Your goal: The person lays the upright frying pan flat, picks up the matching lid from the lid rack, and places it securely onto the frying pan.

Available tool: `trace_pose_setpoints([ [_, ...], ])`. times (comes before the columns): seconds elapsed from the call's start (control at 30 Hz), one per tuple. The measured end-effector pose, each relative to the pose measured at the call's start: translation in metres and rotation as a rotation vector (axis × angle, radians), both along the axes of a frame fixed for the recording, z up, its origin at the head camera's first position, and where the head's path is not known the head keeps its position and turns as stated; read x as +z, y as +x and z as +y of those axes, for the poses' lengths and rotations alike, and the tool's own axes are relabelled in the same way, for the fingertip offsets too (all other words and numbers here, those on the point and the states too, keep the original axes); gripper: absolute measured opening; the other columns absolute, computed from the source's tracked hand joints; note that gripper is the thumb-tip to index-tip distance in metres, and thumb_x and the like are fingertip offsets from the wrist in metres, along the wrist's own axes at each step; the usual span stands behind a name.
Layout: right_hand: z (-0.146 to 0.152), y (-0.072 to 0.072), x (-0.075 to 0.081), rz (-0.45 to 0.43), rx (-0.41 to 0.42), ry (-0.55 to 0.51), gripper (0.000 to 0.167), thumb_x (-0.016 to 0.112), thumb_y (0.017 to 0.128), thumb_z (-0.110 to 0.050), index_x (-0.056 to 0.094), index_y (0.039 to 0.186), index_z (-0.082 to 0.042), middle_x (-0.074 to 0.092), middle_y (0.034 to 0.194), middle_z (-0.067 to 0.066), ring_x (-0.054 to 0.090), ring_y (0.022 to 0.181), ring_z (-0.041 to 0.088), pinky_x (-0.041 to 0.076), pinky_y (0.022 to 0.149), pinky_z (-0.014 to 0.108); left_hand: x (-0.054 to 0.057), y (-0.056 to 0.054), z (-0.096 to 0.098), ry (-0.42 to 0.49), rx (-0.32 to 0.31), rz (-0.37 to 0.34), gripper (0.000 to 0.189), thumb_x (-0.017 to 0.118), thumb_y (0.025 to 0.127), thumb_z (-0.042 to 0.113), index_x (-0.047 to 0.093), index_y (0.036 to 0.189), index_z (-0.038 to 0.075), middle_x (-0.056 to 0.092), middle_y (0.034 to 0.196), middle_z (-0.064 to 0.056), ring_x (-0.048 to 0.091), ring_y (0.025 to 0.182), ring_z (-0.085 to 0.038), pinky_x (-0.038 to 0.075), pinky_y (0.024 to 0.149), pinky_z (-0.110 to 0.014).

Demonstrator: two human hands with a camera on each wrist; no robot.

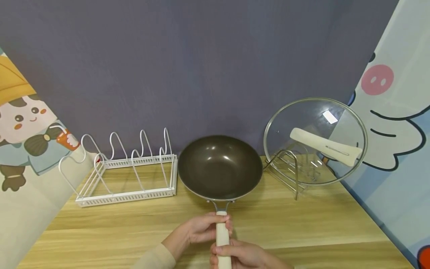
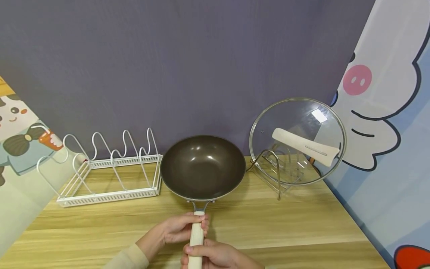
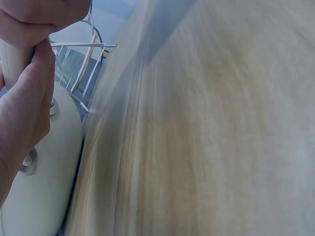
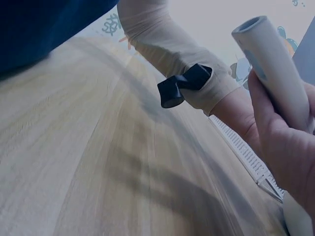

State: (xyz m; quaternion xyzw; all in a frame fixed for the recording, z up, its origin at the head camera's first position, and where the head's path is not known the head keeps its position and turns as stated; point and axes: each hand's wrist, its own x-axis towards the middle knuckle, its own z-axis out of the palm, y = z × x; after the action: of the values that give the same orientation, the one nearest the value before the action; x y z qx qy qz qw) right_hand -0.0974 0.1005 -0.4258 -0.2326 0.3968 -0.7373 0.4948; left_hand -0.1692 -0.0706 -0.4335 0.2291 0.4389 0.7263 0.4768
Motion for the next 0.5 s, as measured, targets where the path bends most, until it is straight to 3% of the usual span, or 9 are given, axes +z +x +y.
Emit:
trace_pose_setpoints([
  [0.17, -0.001, -0.001, 0.008, -0.088, 0.007, 0.003, 0.008, 0.045, 0.101, -0.026, 0.052, 0.098, -0.023, 0.06, 0.092, -0.015, 0.056, 0.091, 0.0, 0.047, 0.091, 0.017, 0.009, 0.0, 0.0, 0.026, -0.005, -0.06, 0.02, 0.037, 0.102, 0.015, 0.055, 0.094, 0.016, 0.059, 0.085, 0.012, 0.058, 0.087, -0.003, 0.05, 0.088, -0.017],
  [0.33, 0.0, -0.001, 0.011, -0.093, 0.008, 0.001, 0.01, 0.043, 0.102, -0.026, 0.053, 0.099, -0.022, 0.062, 0.094, -0.014, 0.059, 0.092, 0.0, 0.048, 0.092, 0.016, 0.015, 0.0, 0.001, 0.037, -0.01, -0.105, 0.021, 0.035, 0.102, 0.013, 0.055, 0.094, 0.015, 0.058, 0.085, 0.011, 0.057, 0.086, -0.003, 0.05, 0.088, -0.016],
  [0.5, 0.002, 0.0, 0.011, -0.059, -0.01, 0.044, 0.012, 0.043, 0.102, -0.026, 0.055, 0.1, -0.022, 0.066, 0.095, -0.014, 0.062, 0.092, -0.001, 0.052, 0.087, 0.015, 0.017, 0.003, 0.003, -0.078, 0.042, -0.084, 0.022, 0.038, 0.102, 0.017, 0.057, 0.09, 0.016, 0.061, 0.083, 0.011, 0.058, 0.083, -0.003, 0.051, 0.084, -0.017],
])
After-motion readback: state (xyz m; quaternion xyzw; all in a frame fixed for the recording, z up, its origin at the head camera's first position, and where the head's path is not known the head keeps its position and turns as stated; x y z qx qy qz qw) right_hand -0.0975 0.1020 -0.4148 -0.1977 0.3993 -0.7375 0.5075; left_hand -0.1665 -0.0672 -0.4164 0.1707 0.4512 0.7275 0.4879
